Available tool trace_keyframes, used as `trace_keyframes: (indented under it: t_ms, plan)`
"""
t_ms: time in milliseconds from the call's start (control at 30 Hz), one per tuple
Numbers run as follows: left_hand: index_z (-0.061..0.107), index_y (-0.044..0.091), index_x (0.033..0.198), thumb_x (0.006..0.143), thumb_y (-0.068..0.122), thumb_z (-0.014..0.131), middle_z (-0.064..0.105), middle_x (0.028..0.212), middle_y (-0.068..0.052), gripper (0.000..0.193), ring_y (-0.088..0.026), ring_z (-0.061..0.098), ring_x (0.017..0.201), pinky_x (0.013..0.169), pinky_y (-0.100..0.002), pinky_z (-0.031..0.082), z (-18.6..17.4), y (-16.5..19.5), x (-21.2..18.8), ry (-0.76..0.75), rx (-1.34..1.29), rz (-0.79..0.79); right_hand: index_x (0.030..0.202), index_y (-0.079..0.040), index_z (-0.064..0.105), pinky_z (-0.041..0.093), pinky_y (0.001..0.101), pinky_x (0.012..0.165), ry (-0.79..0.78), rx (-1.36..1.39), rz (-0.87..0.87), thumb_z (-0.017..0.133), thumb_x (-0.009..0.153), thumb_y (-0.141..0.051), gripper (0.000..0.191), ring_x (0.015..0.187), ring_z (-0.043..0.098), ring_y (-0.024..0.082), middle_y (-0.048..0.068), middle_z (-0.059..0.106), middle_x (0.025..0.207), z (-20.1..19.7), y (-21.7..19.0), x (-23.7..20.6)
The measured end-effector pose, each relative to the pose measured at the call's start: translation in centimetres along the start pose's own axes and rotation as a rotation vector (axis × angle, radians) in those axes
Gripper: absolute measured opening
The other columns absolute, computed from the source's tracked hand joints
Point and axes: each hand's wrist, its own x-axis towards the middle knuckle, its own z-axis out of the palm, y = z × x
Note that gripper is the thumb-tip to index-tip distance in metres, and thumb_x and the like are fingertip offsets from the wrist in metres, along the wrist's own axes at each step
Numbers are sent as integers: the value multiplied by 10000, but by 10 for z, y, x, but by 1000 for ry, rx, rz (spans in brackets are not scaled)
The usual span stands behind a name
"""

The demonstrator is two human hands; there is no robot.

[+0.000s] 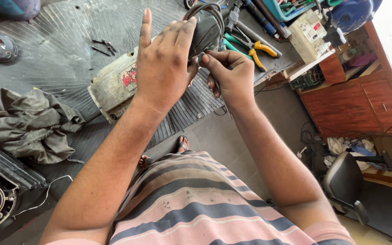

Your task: The person uses an L-shaped hex key to loosen and tighten bolts on the housing of a red power tool clamped at the edge of a workbench. They reposition the tool, work on bolts from different sides, then lift and reattach the black handle assembly before setting the tool back down.

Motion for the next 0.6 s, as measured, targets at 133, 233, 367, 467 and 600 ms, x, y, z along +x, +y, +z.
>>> trace_keyframes:
  t_ms: [133,233,367,467,600]
  plan:
    - [554,-5,1345,815,125,835,690,1269,-133,613,-270,671,1220,1287,-544,178,2,0,1,14,-23,0,1026,70,719,421,209,387,-8,-94,-45,773,944,-59,162,507,583,54,51,696,759,-2,4,3]
    - [571,17,1387,826,127,845,702,1242,-122,634,-258,686,1202,1292,-541,185,2,0,1,-2,-9,-17,1012,72,710,403,217,415,-40,-79,-231,768,976,-23,117,540,564,50,44,677,801,0,14,5]
    - [564,7,1368,790,94,821,703,1258,-119,638,-257,686,1212,1297,-534,180,2,1,2,7,4,-11,1005,61,711,394,222,425,-31,-56,-262,761,974,-3,88,547,565,47,36,657,814,0,22,5]
    - [570,12,1407,803,101,823,703,1263,-120,662,-255,682,1220,1294,-535,177,2,2,2,0,10,-11,1013,61,721,389,214,440,-18,-84,-270,766,972,-9,93,555,562,44,30,659,824,0,21,5]
    - [566,-4,1384,844,139,815,700,1283,-128,612,-262,675,1247,1299,-541,167,2,2,3,-10,25,-13,1001,52,735,361,201,408,-4,-41,-94,774,939,-26,107,493,521,36,30,666,723,-1,16,9]
